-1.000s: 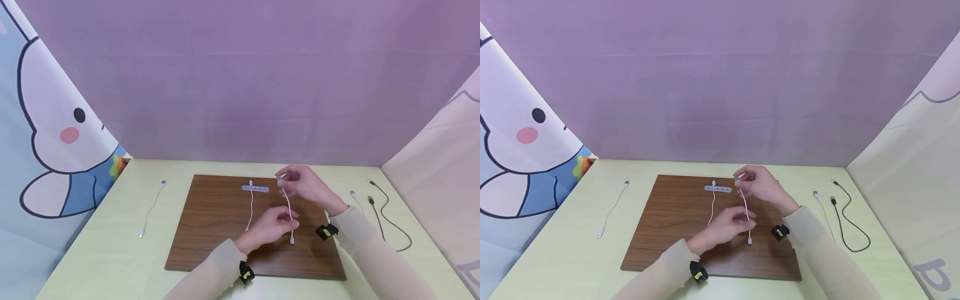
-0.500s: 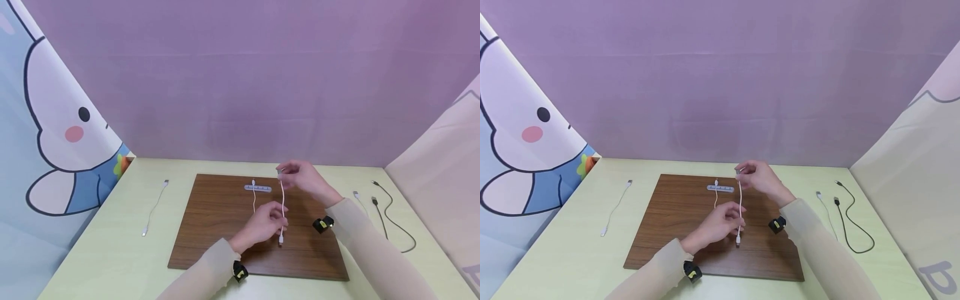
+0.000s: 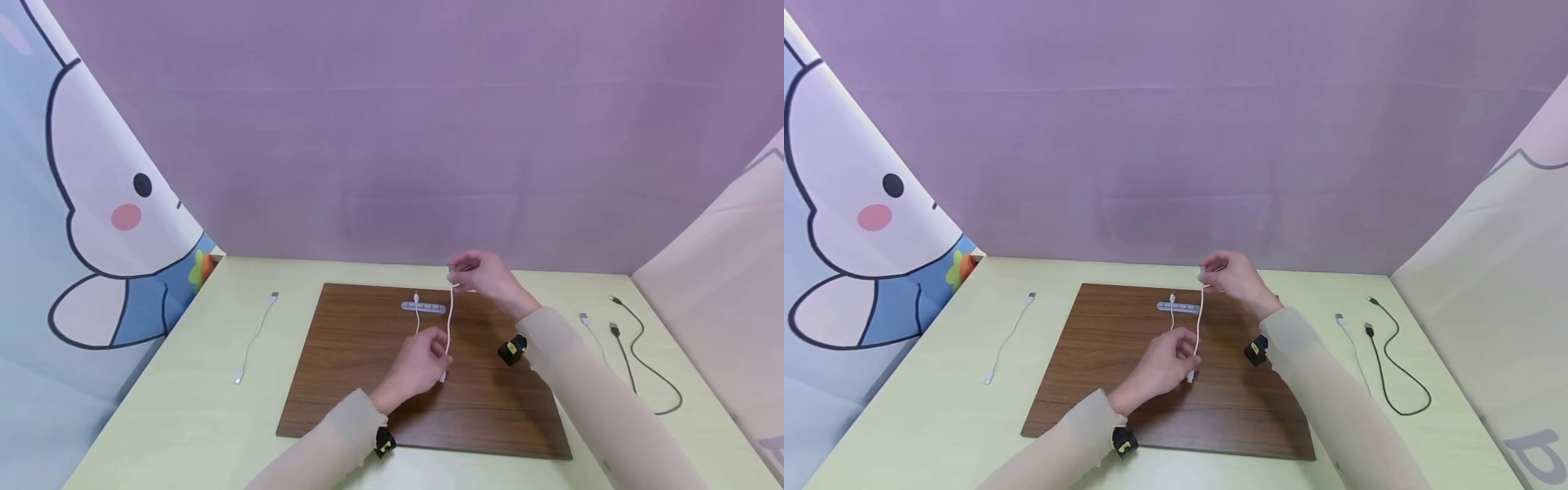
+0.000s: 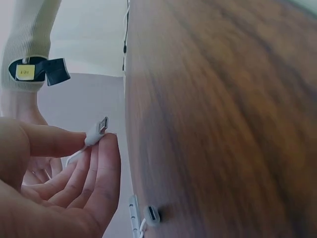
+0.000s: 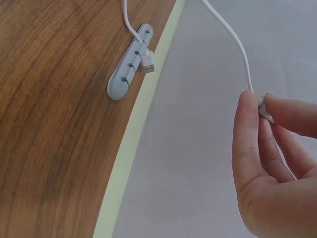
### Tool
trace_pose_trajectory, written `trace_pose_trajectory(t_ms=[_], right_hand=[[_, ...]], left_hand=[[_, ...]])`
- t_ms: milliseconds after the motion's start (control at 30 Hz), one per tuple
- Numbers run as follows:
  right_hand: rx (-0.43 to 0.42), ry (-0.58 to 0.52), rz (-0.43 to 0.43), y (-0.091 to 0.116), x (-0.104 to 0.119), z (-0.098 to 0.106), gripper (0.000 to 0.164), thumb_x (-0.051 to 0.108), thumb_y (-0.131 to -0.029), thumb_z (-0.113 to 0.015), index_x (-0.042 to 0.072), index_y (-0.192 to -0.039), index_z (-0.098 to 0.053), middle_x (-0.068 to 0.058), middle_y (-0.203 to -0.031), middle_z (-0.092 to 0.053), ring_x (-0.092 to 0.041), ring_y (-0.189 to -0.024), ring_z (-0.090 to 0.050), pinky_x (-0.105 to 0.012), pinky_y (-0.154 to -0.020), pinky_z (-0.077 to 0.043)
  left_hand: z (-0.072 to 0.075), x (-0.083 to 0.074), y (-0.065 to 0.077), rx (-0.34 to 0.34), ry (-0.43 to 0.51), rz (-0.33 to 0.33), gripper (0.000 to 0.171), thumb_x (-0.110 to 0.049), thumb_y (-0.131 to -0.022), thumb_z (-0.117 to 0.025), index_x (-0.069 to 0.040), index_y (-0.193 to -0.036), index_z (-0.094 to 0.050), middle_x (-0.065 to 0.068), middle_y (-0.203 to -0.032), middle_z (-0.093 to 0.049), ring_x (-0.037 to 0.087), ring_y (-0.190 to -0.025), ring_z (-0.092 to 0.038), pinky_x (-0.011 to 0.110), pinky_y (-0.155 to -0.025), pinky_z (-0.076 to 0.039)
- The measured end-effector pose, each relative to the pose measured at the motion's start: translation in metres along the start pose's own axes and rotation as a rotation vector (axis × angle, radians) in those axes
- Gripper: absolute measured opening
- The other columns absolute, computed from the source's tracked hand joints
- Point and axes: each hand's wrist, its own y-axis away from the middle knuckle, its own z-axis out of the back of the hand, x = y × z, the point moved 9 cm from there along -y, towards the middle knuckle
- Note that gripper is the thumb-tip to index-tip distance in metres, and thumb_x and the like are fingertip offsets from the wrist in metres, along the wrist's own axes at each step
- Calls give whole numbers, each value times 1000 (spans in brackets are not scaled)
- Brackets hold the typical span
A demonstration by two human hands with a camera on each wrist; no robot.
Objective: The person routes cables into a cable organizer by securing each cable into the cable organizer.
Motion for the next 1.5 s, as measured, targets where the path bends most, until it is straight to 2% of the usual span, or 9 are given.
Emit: trace_pose_trajectory(t_ms=[200, 433, 700, 833, 1100, 1200, 1333, 1433, 1500], right_hand=[[12, -10, 7, -13, -2, -6, 40, -3, -92, -68, -11, -130, -57, -26, -117, -63, -37, -100, -68, -37, -87, -58], [9, 41, 12, -26, -9, -17, 36, -1, -93, -69, -9, -127, -60, -24, -115, -63, -33, -98, -69, -37, -87, -58], [7, 85, -2, -37, -17, -28, 36, 1, -91, -71, -5, -125, -64, -21, -114, -66, -31, -97, -68, -46, -93, -55], [6, 117, -18, -43, -26, -33, 33, 3, -90, -71, -2, -122, -66, -17, -110, -66, -29, -96, -66, -46, -92, -54], [-2, 231, 5, -56, -35, -42, 27, 6, -88, -72, 0, -114, -70, -12, -103, -69, -26, -92, -66, -37, -82, -56], [5, 260, 16, -59, -36, -45, 27, 6, -87, -73, 0, -113, -71, -12, -101, -70, -26, -91, -66, -36, -80, -56], [10, 274, 22, -62, -39, -48, 25, 5, -86, -73, 0, -110, -72, -12, -99, -71, -26, -90, -67, -36, -79, -56], [6, 292, 16, -65, -43, -49, 23, 4, -86, -74, 0, -109, -72, -12, -97, -71, -25, -88, -66, -35, -78, -56], [6, 304, 8, -67, -47, -50, 23, 5, -86, -74, 1, -109, -72, -11, -97, -70, -24, -87, -65, -34, -76, -55]], left_hand=[[7, 0, 0, -43, -43, -8, 23, -3, -91, -72, 0, -113, -65, -4, -75, -65, 8, -61, -60, 26, -61, -50], [15, -1, -1, -101, -103, -33, 22, -3, -89, -73, -1, -110, -67, -5, -77, -66, 5, -62, -59, 26, -65, -51], [18, 1, -3, -132, -194, -38, 19, -4, -86, -75, -1, -104, -68, -4, -73, -66, 9, -66, -60, 30, -68, -51], [19, 4, -6, -138, -235, -21, 18, -6, -86, -76, -1, -102, -68, -3, -72, -64, 13, -68, -60, 31, -67, -51], [17, 8, -12, -110, -275, 16, 15, -6, -88, -75, -2, -99, -67, -3, -70, -58, 15, -63, -55, 29, -58, -46], [17, 7, -14, -104, -322, -1, 9, -5, -88, -74, -5, -90, -65, -2, -67, -56, 16, -61, -54, 29, -55, -44], [16, 7, -17, -86, -359, 0, 14, -6, -88, -72, -9, -81, -61, -1, -65, -54, 17, -60, -52, 29, -52, -43], [14, 11, -19, -52, -314, 53, 6, -6, -90, -72, -4, -89, -66, 0, -64, -55, 17, -56, -53, 29, -49, -44], [14, 14, -20, -35, -284, 85, 11, -5, -90, -71, 1, -99, -68, 1, -65, -56, 17, -55, -55, 29, -48, -45]])
